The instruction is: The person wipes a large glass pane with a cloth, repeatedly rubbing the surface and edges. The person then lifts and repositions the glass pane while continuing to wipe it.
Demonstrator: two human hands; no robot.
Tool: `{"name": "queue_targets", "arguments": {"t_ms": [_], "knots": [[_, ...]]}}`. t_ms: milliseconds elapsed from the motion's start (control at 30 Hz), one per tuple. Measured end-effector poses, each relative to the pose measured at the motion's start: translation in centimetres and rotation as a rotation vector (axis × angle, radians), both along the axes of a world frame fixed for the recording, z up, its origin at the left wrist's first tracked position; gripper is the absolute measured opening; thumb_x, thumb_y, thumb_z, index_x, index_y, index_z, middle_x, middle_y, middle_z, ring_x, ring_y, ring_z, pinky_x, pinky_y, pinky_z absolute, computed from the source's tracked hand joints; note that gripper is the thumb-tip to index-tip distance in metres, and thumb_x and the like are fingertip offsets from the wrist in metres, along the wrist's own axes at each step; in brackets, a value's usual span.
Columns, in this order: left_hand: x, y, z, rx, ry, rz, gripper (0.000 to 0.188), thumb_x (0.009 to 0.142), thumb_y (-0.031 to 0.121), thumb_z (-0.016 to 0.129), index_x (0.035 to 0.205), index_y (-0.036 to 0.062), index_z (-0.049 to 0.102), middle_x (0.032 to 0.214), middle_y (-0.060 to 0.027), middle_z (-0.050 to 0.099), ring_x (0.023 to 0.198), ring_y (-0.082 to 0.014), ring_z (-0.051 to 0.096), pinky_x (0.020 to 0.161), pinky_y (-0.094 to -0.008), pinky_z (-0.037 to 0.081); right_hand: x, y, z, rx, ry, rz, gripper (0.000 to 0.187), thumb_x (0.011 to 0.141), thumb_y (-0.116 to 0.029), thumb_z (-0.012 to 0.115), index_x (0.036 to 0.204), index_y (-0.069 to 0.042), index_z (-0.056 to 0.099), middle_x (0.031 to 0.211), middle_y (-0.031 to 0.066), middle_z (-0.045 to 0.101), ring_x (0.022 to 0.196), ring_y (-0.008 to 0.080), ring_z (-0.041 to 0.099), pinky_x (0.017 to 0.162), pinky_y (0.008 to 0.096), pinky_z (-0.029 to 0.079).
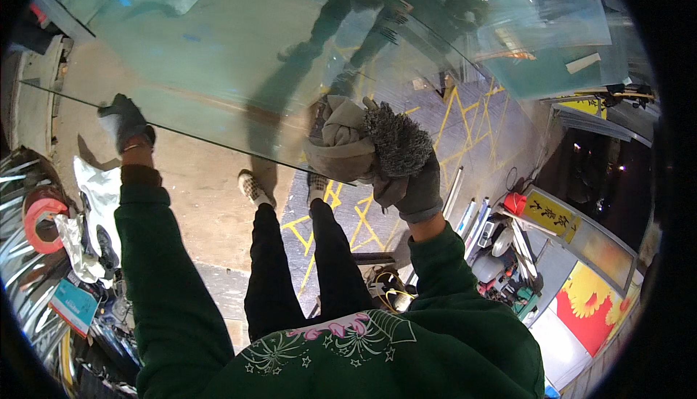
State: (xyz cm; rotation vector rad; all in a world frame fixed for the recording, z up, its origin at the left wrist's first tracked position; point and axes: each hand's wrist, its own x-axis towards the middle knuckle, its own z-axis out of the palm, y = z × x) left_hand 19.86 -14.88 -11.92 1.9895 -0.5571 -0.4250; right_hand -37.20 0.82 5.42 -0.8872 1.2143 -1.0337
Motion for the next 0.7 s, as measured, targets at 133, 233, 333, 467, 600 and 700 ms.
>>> {"name": "queue_targets", "arguments": {"t_ms": [133, 233, 333, 467, 600, 700], "knots": [[0.8, 1.0, -1.4, 0.067, -0.139, -0.103, 0.024, 0.099, 0.014, 0.062, 0.118, -0.0007, 0.058, 0.103, -0.0111, 0.068, 0.088, -0.0276, 0.065, 0.082, -0.0416, 0.057, 4.9, -2.2, 3.4, -0.361, 0.781, 0.346, 0.059, 0.104, -0.033, 0.053, 0.152, 0.001, 0.054, 0.154, 0.0183, 0.059, 0.144, 0.0353, 0.056, 0.123, 0.0443, 0.041], [0.9, 1.4, -2.0, 0.091, -0.183, -0.163, 0.027, 0.100, 0.010, 0.062, 0.124, -0.0010, 0.054, 0.110, -0.0129, 0.068, 0.094, -0.0290, 0.066, 0.085, -0.0415, 0.057, 9.5, -5.3, 4.3, 0.036, 0.073, 0.267, 0.059, 0.108, -0.036, 0.052, 0.154, 0.002, 0.052, 0.153, 0.0184, 0.060, 0.144, 0.0310, 0.056, 0.122, 0.0433, 0.043], [0.1, 1.5, -2.0, 0.111, -0.191, -0.202, 0.031, 0.101, 0.007, 0.061, 0.129, -0.0013, 0.050, 0.116, -0.0146, 0.069, 0.100, -0.0304, 0.068, 0.089, -0.0414, 0.057, 13.1, -8.3, 3.0, 0.242, -0.308, 0.319, 0.058, 0.110, -0.037, 0.058, 0.151, 0.004, 0.052, 0.143, 0.0141, 0.065, 0.131, 0.0227, 0.063, 0.110, 0.0380, 0.052], [-1.8, 1.7, -0.8, -0.019, -0.080, -0.116, 0.031, 0.101, 0.006, 0.066, 0.127, -0.0007, 0.051, 0.112, -0.0113, 0.068, 0.098, -0.0269, 0.068, 0.088, -0.0340, 0.057, 14.6, -9.4, 0.0, 0.366, 0.161, 0.475, 0.061, 0.103, -0.039, 0.069, 0.142, 0.007, 0.060, 0.133, 0.0126, 0.070, 0.114, 0.0193, 0.069, 0.100, 0.0339, 0.056], [-2.3, 1.6, 1.4, 0.181, -0.193, -0.200, 0.032, 0.102, 0.007, 0.064, 0.129, -0.0013, 0.049, 0.111, -0.0122, 0.067, 0.098, -0.0277, 0.067, 0.091, -0.0354, 0.056, 15.1, -9.0, -1.2, 0.209, 0.289, 0.536, 0.051, 0.104, -0.032, 0.069, 0.140, 0.004, 0.063, 0.126, 0.0107, 0.073, 0.111, 0.0175, 0.069, 0.096, 0.0344, 0.058], [-2.9, 1.7, 2.9, 0.180, -0.233, -0.181, 0.033, 0.103, 0.008, 0.062, 0.131, -0.0027, 0.047, 0.111, -0.0148, 0.066, 0.097, -0.0298, 0.065, 0.091, -0.0373, 0.055, 15.8, -9.6, 0.7, 0.321, -0.032, 0.292, 0.046, 0.105, -0.027, 0.070, 0.139, 0.003, 0.065, 0.123, 0.0102, 0.074, 0.111, 0.0166, 0.070, 0.094, 0.0351, 0.059]]}}
